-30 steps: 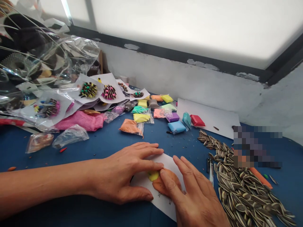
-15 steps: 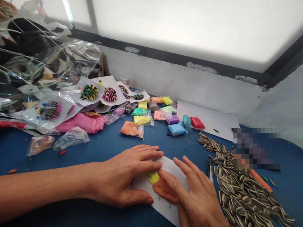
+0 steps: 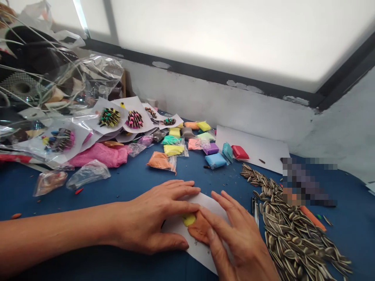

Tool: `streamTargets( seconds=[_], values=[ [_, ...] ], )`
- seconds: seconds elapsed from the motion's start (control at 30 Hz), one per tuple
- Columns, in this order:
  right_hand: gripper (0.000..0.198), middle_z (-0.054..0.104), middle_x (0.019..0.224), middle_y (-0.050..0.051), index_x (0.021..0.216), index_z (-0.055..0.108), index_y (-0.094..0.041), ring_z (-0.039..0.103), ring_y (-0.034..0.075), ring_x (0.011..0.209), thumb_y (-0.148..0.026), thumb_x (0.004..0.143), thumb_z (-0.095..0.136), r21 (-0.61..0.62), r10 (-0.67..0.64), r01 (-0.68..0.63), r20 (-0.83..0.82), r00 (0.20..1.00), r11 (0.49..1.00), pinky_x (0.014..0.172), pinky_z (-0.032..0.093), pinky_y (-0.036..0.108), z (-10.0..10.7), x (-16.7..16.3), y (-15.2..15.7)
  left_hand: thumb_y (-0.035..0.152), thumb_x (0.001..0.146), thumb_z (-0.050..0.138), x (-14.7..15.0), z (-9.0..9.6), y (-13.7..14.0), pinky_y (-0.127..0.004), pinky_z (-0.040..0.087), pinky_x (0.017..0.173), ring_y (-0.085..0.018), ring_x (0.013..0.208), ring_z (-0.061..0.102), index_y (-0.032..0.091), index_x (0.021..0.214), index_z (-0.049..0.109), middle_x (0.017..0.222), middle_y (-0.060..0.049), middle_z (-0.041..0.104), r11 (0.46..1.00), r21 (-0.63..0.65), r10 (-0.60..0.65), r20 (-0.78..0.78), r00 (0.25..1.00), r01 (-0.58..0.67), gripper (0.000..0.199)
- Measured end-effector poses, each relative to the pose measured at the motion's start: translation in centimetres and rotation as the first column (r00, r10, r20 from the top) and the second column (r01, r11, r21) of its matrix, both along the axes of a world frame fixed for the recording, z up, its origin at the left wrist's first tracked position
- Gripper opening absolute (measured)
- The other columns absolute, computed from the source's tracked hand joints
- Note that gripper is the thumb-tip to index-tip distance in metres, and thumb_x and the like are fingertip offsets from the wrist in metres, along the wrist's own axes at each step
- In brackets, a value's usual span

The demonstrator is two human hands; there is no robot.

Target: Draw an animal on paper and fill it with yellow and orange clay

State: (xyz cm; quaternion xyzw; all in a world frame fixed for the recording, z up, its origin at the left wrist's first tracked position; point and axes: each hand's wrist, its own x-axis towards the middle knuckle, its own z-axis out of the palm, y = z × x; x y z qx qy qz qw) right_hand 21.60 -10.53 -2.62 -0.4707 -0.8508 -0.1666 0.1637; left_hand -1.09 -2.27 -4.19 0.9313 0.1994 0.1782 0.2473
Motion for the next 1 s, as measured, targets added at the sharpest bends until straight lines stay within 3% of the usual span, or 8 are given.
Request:
streamTargets(
  seconds=[0.1,0.27,0.43,0.6,0.7,1.0],
  values=[
    [0.034,0.057,0.135,0.009,0.123,0.060,-0.025,0.053,0.024,0.127,-0.023,0.091,0.048,0.039,0.016,-0.015,-0.039,0.999,0.999,0.090,0.055,0.043,0.2,0.5,-0.1,0.051,0.081,0.067,0.0,0.1,-0.1,-0.052,0.029,0.114,-0.036,0.140,0.035,0.018,0.129,0.059,0.147,-0.016,0.044,1.000,-0.018,-0.002,-0.027,1.000,0.001,0.058],
    [0.037,0.058,0.133,0.014,0.120,0.063,-0.021,0.046,0.029,0.131,-0.016,0.084,0.056,0.057,0.081,-0.083,0.040,0.996,0.995,0.094,0.049,0.047,-0.1,0.7,-0.6,0.052,0.081,0.066,-0.1,0.3,-0.1,-0.051,0.028,0.115,-0.035,0.141,0.034,0.016,0.135,0.054,0.147,-0.017,0.044,1.000,-0.025,0.002,-0.034,0.999,-0.003,0.066],
    [0.036,0.065,0.126,0.018,0.118,0.065,-0.014,0.057,0.032,0.121,-0.022,0.084,0.056,0.132,0.117,-0.136,0.144,0.983,0.982,0.089,0.049,0.045,-0.9,0.1,-0.5,0.050,0.084,0.064,-0.1,0.3,-0.1,-0.053,0.027,0.115,-0.035,0.141,0.033,0.022,0.135,0.054,0.149,-0.015,0.041,1.000,-0.014,-0.010,-0.048,0.999,0.009,0.059],
    [0.030,0.073,0.109,0.019,0.106,0.067,-0.010,0.069,0.031,0.102,-0.016,0.083,0.050,0.222,0.148,-0.199,0.224,0.963,0.955,0.085,0.046,0.044,-0.4,-0.1,0.0,0.050,0.085,0.062,-0.2,0.3,-0.1,-0.054,0.025,0.116,-0.034,0.143,0.031,0.023,0.137,0.052,0.151,-0.015,0.040,1.000,-0.025,-0.016,-0.068,0.998,0.015,0.059],
    [0.032,0.073,0.112,0.018,0.110,0.067,-0.010,0.070,0.031,0.101,-0.016,0.081,0.052,0.193,0.184,-0.237,0.256,0.949,0.952,0.086,0.044,0.043,-0.4,0.4,0.0,0.050,0.084,0.064,-0.2,0.3,0.0,-0.052,0.024,0.117,-0.033,0.143,0.030,0.022,0.138,0.051,0.151,-0.015,0.039,0.999,-0.035,-0.013,-0.066,0.998,0.011,0.062],
    [0.043,0.069,0.123,0.012,0.126,0.061,-0.023,0.066,0.026,0.112,-0.018,0.084,0.053,0.162,0.132,-0.168,0.208,0.969,0.972,0.088,0.046,0.040,-1.3,0.9,-0.4,0.051,0.085,0.063,-0.1,0.6,0.0,-0.050,0.025,0.117,-0.032,0.144,0.029,0.021,0.137,0.052,0.152,-0.014,0.038,0.999,-0.050,-0.012,-0.079,0.997,0.008,0.061]
  ],
)
